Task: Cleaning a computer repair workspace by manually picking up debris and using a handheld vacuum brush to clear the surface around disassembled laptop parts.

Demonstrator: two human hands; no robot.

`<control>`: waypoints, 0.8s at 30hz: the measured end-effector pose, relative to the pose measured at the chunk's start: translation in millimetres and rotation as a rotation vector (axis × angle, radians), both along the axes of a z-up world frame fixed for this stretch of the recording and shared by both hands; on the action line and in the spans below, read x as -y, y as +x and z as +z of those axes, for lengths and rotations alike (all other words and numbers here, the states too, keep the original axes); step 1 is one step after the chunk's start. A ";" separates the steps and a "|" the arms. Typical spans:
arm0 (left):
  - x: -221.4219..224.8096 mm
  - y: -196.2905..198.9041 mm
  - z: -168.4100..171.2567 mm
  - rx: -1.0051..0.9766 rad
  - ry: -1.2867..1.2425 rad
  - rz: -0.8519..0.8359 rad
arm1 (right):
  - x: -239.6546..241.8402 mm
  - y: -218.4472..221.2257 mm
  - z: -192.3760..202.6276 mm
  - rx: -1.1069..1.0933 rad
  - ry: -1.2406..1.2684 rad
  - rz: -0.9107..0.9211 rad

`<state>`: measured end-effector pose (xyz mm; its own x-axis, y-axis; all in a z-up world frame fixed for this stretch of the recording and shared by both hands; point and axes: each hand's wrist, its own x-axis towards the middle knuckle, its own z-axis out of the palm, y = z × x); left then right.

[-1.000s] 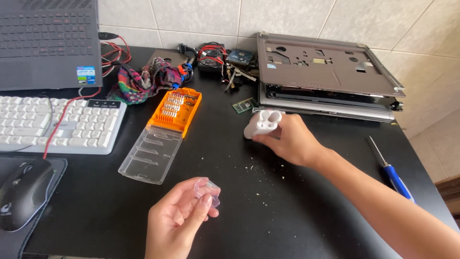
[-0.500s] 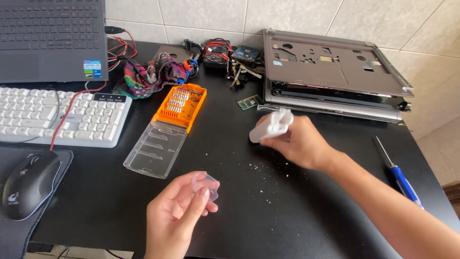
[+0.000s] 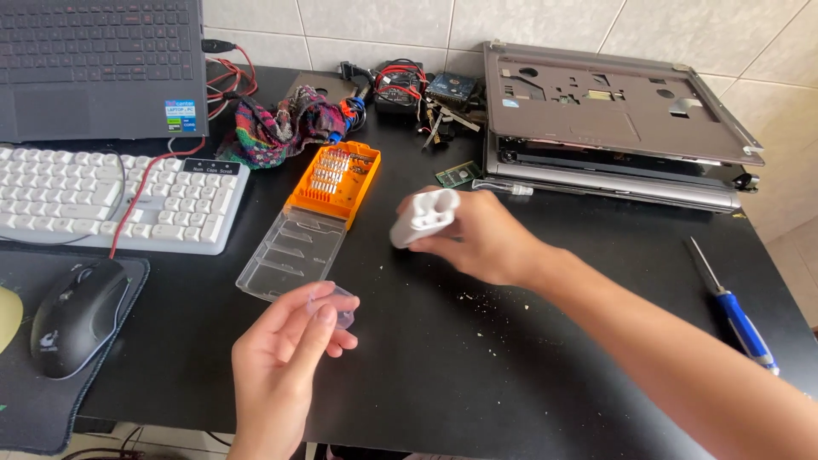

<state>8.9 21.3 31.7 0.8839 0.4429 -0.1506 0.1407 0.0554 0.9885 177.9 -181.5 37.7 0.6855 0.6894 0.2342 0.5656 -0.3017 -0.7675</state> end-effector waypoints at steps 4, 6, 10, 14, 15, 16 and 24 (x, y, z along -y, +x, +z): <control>-3.7 2.4 3.8 -0.025 -0.104 0.079 | -27.5 -2.9 -5.8 -0.043 0.026 0.032; -4.1 1.4 2.2 -0.044 -0.125 0.087 | -28.8 -12.1 -1.3 -0.037 0.002 0.064; -4.9 4.5 0.3 -0.001 -0.111 0.049 | -11.5 -27.8 5.7 -0.055 -0.066 0.174; -6.6 1.3 -4.8 0.016 -0.098 0.034 | 21.1 -34.5 9.4 -0.200 -0.098 0.146; -7.1 1.4 -5.9 0.017 -0.099 0.035 | 27.3 -35.2 15.6 -0.199 -0.099 0.147; -7.2 1.1 -6.8 0.028 -0.095 0.027 | 33.5 -35.4 22.4 -0.248 -0.147 0.127; -5.4 -0.3 -14.2 0.110 -0.055 -0.011 | 13.5 -24.0 33.0 -0.103 -0.136 0.088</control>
